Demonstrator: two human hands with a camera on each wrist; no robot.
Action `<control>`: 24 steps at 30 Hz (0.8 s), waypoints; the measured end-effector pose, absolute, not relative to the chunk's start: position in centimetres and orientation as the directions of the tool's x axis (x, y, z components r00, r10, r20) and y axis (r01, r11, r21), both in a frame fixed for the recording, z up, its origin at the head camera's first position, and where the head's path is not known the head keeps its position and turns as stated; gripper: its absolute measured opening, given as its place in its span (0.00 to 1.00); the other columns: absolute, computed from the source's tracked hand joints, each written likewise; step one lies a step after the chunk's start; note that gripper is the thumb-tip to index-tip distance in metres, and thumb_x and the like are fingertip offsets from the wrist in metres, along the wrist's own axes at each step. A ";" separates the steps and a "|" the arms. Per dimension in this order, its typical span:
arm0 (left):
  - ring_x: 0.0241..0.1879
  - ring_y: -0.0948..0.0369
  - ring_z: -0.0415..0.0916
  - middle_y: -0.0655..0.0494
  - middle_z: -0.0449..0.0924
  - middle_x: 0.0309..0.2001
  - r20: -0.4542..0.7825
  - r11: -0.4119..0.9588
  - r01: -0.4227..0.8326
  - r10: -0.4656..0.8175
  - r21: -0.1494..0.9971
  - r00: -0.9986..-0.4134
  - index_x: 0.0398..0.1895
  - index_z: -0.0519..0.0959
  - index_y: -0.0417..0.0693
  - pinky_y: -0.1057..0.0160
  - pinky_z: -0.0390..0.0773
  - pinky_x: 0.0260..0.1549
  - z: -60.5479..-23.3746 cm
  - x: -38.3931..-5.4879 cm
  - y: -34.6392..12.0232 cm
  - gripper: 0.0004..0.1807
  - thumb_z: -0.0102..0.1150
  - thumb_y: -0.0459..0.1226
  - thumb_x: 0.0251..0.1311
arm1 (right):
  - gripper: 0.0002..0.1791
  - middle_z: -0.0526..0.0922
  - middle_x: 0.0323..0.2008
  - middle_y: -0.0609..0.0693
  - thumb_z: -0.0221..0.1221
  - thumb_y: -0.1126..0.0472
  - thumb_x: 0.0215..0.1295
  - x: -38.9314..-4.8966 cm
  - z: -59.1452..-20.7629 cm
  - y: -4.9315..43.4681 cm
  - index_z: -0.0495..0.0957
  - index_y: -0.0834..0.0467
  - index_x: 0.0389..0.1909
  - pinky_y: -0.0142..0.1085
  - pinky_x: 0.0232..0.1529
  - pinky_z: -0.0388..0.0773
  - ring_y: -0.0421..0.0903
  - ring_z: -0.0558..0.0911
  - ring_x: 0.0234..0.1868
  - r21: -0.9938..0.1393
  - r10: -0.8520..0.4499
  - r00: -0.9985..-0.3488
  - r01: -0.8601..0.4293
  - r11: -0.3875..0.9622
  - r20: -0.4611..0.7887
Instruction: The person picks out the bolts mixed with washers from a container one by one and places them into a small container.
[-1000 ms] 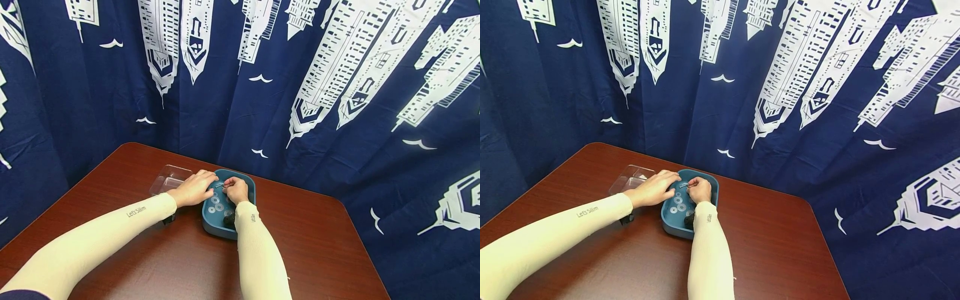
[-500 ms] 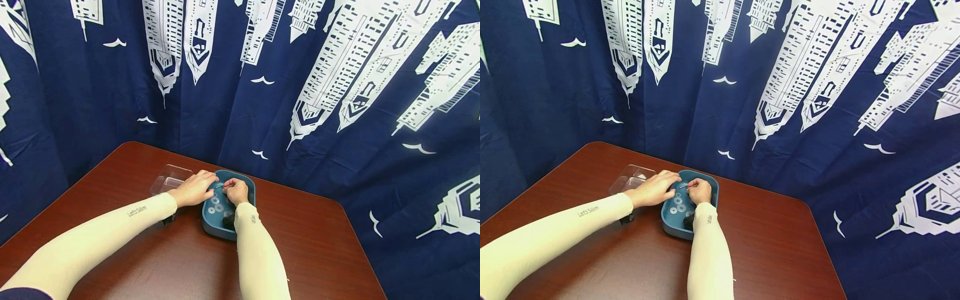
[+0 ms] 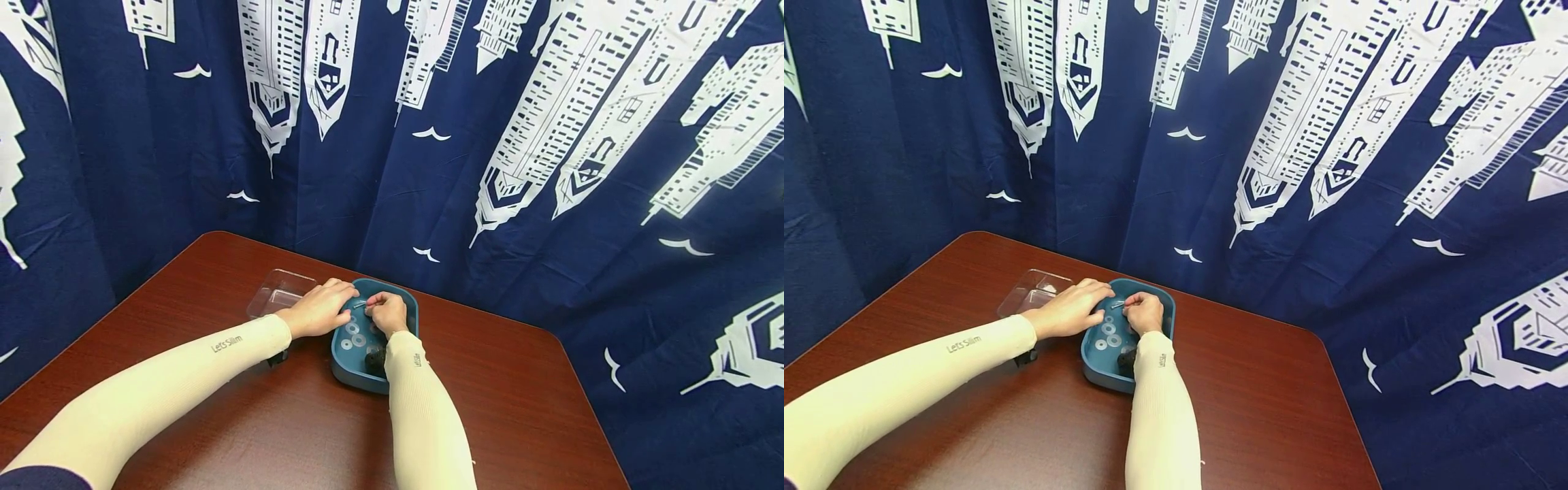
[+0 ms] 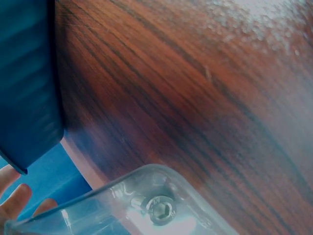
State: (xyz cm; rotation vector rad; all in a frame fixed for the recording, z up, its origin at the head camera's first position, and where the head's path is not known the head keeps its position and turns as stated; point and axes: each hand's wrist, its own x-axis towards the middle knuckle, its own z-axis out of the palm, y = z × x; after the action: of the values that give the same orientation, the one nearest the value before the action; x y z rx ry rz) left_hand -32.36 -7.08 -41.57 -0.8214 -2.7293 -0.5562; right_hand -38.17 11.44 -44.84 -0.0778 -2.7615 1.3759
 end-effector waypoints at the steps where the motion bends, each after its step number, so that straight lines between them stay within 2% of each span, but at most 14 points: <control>1: 0.65 0.48 0.69 0.48 0.75 0.65 0.326 0.770 0.568 0.479 0.289 -0.815 0.63 0.76 0.45 0.45 0.71 0.63 -41.5 -32.4 -7.0 0.23 0.59 0.40 0.66 | 0.05 0.83 0.24 0.49 0.69 0.68 0.56 -38.2 -44.8 11.5 0.84 0.55 0.29 0.33 0.18 0.78 0.43 0.78 0.15 -0.799 0.069 -0.997 0.019 0.601 0.029; 9: 0.64 0.49 0.69 0.49 0.76 0.64 0.332 0.772 0.573 0.483 0.276 -0.810 0.63 0.76 0.45 0.45 0.72 0.63 -41.6 -32.4 -7.0 0.23 0.59 0.41 0.66 | 0.05 0.84 0.26 0.49 0.69 0.68 0.55 -38.0 -44.5 11.6 0.85 0.57 0.31 0.35 0.21 0.81 0.43 0.80 0.20 -0.814 0.052 -0.998 0.002 0.581 0.034; 19: 0.64 0.47 0.70 0.47 0.76 0.63 0.384 0.745 0.611 0.498 0.269 -0.777 0.62 0.76 0.43 0.44 0.74 0.60 -41.8 -32.4 -7.1 0.23 0.59 0.39 0.63 | 0.06 0.83 0.24 0.46 0.70 0.68 0.53 -37.6 -43.5 12.3 0.86 0.58 0.32 0.31 0.26 0.74 0.41 0.78 0.25 -0.813 0.023 -0.996 -0.058 0.580 0.088; 24: 0.64 0.47 0.70 0.47 0.75 0.64 0.374 0.748 0.611 0.505 0.261 -0.778 0.62 0.76 0.43 0.44 0.73 0.61 -41.7 -32.4 -7.1 0.24 0.59 0.39 0.64 | 0.07 0.83 0.25 0.47 0.69 0.68 0.54 -37.6 -43.3 12.5 0.86 0.61 0.36 0.31 0.30 0.75 0.41 0.79 0.26 -0.828 0.007 -0.996 -0.069 0.556 0.088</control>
State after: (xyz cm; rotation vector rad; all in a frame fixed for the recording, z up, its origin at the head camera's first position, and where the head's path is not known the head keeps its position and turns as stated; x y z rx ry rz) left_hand -32.43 -7.13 -41.70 -0.8712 -2.6682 -0.5412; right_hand -37.62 12.52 -43.30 0.0543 -2.6988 1.4419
